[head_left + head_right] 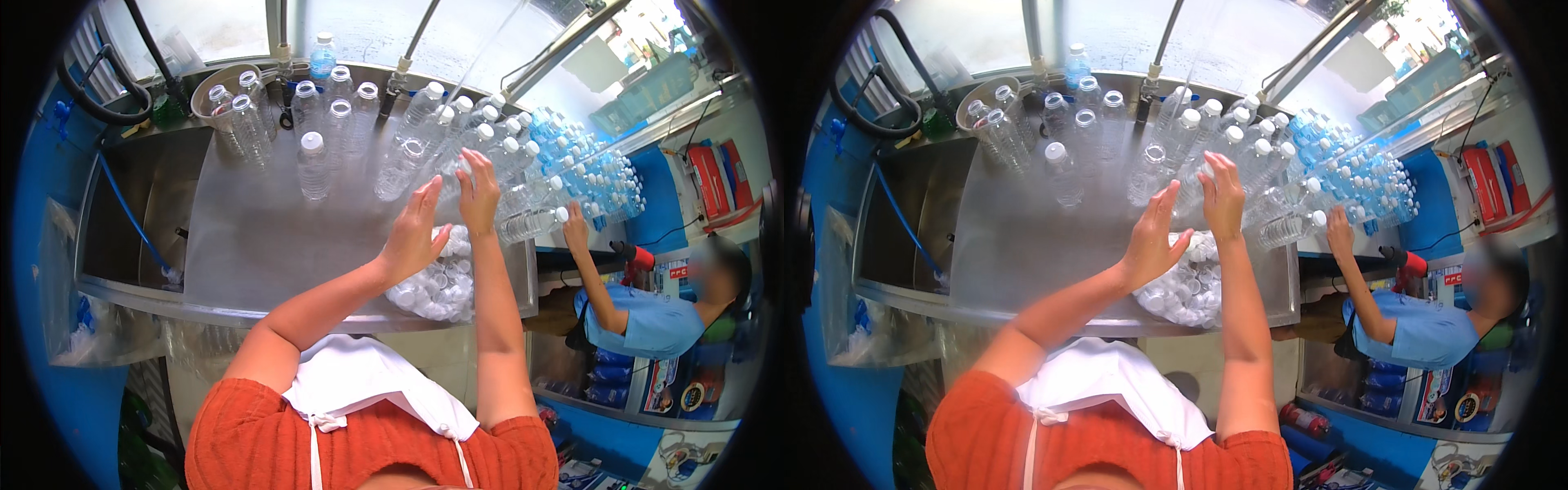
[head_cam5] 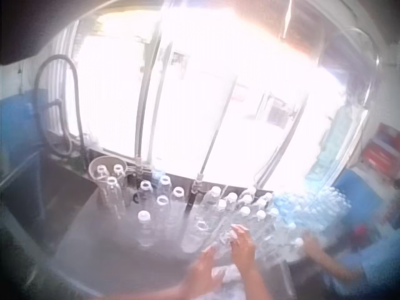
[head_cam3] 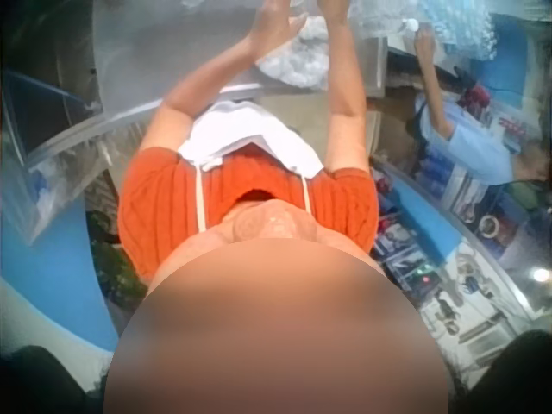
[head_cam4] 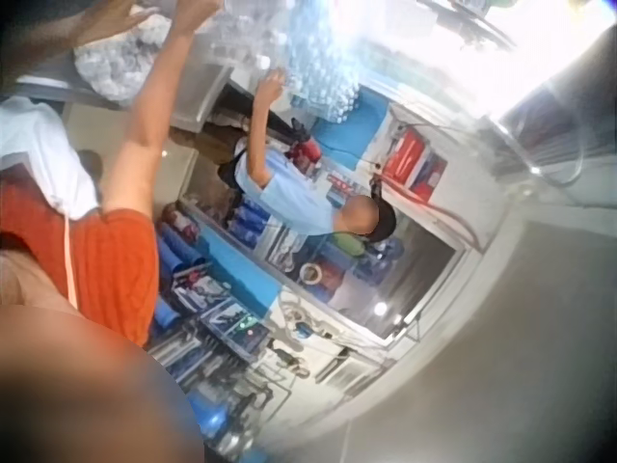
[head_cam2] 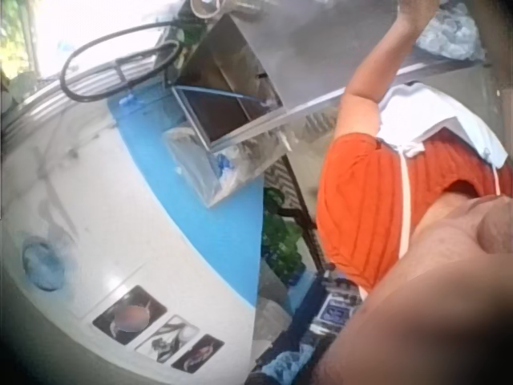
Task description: The person repeatedly picks empty plastic bottles from a tray, retrieves white caps from a bag, and screws the caps onto the bottles. Capped bottles are placed back on the tray. The process is repeated continuously throughout the clip.
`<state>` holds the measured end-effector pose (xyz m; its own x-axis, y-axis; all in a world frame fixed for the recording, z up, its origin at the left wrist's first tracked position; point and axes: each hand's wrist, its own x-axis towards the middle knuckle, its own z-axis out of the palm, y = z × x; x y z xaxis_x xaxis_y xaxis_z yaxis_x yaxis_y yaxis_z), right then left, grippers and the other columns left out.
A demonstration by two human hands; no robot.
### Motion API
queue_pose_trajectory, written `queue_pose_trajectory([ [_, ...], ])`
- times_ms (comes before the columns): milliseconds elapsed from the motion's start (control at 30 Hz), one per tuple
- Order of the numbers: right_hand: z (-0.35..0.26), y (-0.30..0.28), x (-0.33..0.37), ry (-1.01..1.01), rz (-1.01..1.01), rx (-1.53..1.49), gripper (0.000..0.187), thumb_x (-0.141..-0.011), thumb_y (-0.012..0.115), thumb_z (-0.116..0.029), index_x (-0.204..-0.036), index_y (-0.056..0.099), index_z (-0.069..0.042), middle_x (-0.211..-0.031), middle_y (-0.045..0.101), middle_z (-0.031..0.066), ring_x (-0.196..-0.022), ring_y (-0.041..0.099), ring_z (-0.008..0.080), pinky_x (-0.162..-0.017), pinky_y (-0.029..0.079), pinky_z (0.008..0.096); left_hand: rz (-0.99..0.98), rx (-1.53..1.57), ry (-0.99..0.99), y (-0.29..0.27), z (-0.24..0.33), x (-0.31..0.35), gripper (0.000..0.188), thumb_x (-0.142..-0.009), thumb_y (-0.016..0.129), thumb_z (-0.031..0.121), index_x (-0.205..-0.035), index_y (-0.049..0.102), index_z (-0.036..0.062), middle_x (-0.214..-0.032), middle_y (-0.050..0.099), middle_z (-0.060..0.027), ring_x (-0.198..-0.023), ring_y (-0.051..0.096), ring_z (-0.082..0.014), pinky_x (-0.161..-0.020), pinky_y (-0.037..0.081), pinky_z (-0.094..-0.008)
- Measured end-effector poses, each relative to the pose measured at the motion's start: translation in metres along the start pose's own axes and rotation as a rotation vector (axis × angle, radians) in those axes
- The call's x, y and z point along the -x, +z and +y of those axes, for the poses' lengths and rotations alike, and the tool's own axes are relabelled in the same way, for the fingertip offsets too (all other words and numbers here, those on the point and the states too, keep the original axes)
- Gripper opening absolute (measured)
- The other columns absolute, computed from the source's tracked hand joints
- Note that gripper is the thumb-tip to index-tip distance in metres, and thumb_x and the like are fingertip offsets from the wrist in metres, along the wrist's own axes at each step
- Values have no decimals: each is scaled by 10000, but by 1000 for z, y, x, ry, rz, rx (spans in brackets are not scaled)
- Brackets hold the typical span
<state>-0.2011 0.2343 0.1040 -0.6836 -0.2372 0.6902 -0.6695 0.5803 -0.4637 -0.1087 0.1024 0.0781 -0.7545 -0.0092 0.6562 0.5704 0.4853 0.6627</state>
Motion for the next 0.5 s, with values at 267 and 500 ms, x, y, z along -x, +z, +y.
queue_pose_trajectory([
  [267,-53,-31,22,489,-17,-1237,376,-995,501,-320,-1155,620,-2,-1196,623,171,-1078,620,303,-900,519,402,-571,932,-687,-42,16,3,810,-686,786,205,-1331,359,-36,-1011,627,-239,-786,677,-321,-717,546,-396],
  [500,-67,-32,30,582,-154,-862,354,-983,540,-275,-1199,611,-4,-1059,671,134,-970,647,221,-873,519,330,-582,474,-646,-69,8,12,814,-654,780,331,-1299,419,-11,-969,637,-167,-744,684,-254,-635,557,-316],
])
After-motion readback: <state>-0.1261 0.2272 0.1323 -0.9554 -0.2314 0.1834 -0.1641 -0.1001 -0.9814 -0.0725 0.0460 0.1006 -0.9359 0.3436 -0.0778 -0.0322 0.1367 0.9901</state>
